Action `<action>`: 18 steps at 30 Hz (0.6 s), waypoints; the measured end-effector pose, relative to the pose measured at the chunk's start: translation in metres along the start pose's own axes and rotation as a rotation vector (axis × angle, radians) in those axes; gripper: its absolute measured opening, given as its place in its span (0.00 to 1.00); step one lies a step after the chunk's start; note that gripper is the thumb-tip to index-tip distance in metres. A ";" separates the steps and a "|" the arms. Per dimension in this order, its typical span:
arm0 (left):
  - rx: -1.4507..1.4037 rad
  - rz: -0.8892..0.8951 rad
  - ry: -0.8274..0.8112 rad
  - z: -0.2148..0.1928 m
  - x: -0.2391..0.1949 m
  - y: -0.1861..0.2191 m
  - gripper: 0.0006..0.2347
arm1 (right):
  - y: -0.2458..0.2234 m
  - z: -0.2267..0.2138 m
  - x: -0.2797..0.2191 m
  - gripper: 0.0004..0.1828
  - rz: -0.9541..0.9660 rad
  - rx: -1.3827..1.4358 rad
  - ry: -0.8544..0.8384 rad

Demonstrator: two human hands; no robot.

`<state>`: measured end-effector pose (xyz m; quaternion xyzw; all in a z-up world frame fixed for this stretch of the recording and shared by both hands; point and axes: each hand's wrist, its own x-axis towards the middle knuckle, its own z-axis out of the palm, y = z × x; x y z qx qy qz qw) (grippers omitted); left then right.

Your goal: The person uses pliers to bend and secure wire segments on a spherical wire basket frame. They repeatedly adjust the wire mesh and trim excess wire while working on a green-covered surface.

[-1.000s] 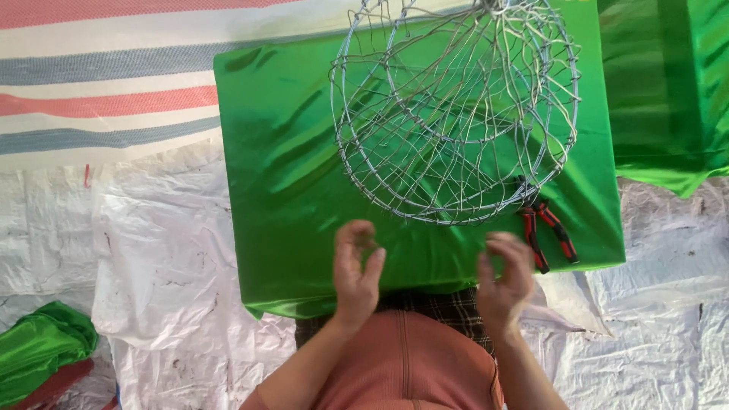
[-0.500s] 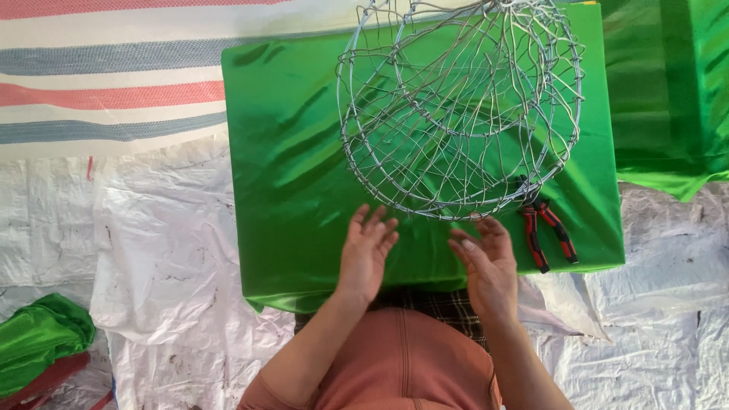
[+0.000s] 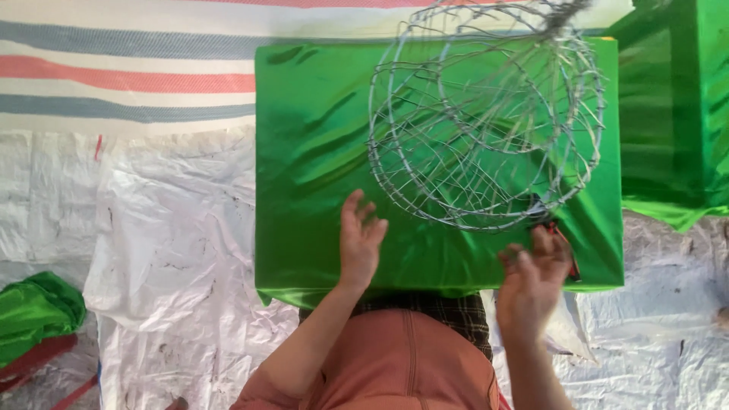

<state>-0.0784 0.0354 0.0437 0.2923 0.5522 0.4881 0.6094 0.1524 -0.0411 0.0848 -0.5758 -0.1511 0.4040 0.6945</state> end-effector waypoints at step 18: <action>1.120 1.049 -0.028 -0.014 0.058 -0.021 0.27 | 0.062 0.042 -0.025 0.38 0.318 -0.461 -0.462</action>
